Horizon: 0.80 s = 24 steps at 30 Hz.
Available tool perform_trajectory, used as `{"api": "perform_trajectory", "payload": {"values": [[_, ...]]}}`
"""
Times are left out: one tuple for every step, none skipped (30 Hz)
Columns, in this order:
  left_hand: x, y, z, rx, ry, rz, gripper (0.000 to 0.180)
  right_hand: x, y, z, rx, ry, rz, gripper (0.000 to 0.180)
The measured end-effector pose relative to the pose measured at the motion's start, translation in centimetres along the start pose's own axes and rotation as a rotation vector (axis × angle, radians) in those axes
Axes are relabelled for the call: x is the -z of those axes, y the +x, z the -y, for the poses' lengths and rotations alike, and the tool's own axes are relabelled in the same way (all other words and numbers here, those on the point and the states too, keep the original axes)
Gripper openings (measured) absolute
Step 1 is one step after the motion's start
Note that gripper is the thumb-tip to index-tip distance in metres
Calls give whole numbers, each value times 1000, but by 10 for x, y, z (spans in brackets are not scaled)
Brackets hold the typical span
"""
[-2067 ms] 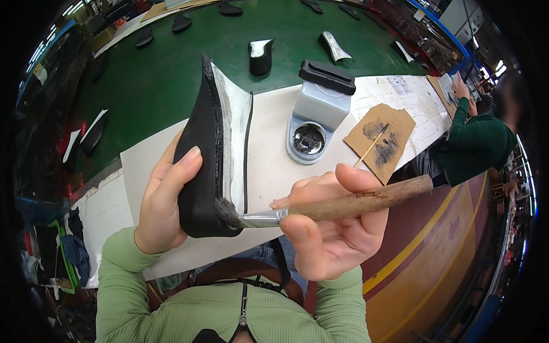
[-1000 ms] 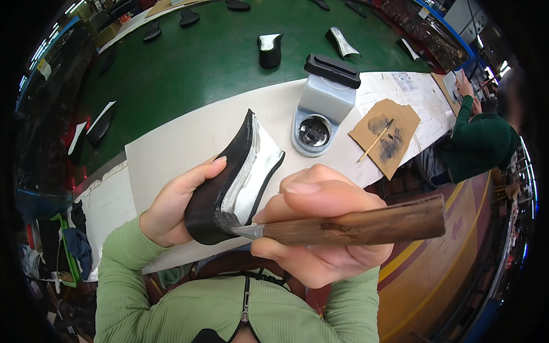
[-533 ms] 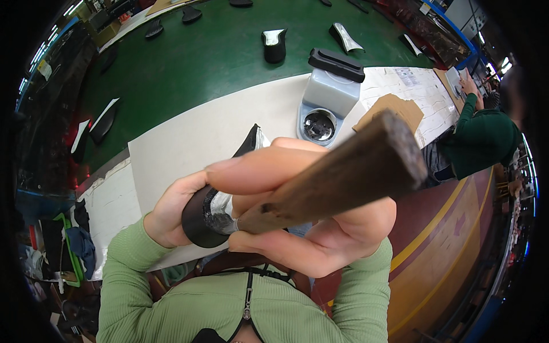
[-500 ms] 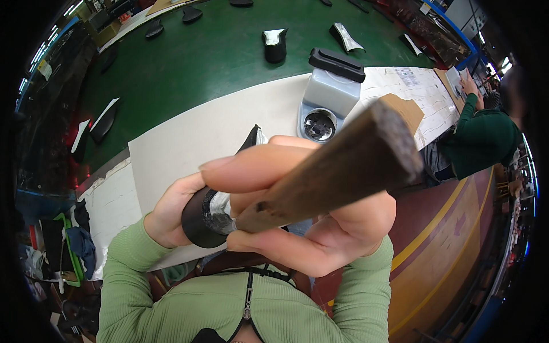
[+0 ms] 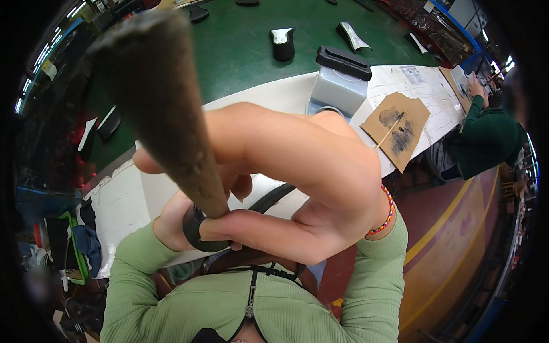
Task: The person paints the edges of several black shoe-last-like parts with a brush, repeatedly dipping the brush into a container of black paint and applying it to the edges. The person places each painted part on the table and picks up the next one to continue the process.
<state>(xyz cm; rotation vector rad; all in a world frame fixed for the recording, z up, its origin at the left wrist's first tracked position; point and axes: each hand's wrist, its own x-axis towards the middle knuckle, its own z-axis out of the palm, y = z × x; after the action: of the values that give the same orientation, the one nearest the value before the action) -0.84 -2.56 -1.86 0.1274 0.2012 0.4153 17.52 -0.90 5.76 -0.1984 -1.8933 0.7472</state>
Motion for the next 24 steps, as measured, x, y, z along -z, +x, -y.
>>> {"api": "perform_trajectory", "payload": {"values": [[1, 1, 0, 13, -50, 37, 45, 1, 3, 0, 11, -1, 22, 49], [3, 2, 1, 24, -61, 42, 45, 4, 4, 1, 7, -19, 49, 49], [4, 2, 1, 34, -57, 27, 45, 3, 5, 1, 4, -24, 55, 49], [4, 2, 2, 38, -37, 8, 45, 3, 6, 1, 1, -29, 61, 49], [5, 2, 2, 40, -28, -10, 45, 1, 7, 1, -1, -21, 46, 47], [5, 1, 2, 43, -13, -24, 44, 1, 7, 1, -6, -12, 33, 46], [5, 1, 2, 48, -10, -39, 44, 1, 7, 1, -5, -16, 36, 44], [5, 1, 2, 49, 0, -53, 44, 1, 7, 1, -7, -20, 42, 42], [5, 0, 3, 53, 6, -65, 44, 2, 9, 1, -22, -15, 68, 40], [5, -1, 2, 54, 13, -82, 44, 3, 9, 1, -37, -10, 93, 38], [6, -1, 2, 51, 21, -97, 44, 3, 10, 0, -38, -11, 121, 39], [6, -2, 3, 56, 27, -110, 44, 3, 11, 0, -51, 37, 116, 40], [6, -3, 3, 57, 33, -127, 44, 2, 11, 0, -52, -12, 140, 41], [6, -3, 3, 58, 38, -140, 44, 1, 11, 0, -52, -14, 146, 42], [7, -4, 3, 57, 40, -148, 44, 1, 12, -2, -55, -16, 156, 43], [7, -4, 4, 60, 36, -147, 44, 1, 12, -2, -57, -16, 165, 44], [8, -4, 4, 59, 19, -149, 43, 0, 11, -3, -62, -18, 172, 45], [8, -3, 4, 60, -11, -119, 44, 0, 11, -3, -67, -21, 177, 46], [9, -3, 4, 61, -41, -89, 45, 0, 10, -2, -70, -24, 184, 47], [9, -2, 3, 62, -71, -59, 45, 1, 10, -2, -78, -28, 175, 48], [8, -2, 3, 27, -41, -23, 46, 2, 9, -1, -86, -39, 155, 49], [7, -3, 3, -7, -10, 13, 47, 3, 8, 0, -96, -52, 133, 50], [5, -3, 2, -41, 21, 50, 47, 4, 7, 2, -108, -77, 67, 51], [3, -3, -2, -15, -4, 4, 48, 5, 5, 4, -52, -95, 5, 53]]}}
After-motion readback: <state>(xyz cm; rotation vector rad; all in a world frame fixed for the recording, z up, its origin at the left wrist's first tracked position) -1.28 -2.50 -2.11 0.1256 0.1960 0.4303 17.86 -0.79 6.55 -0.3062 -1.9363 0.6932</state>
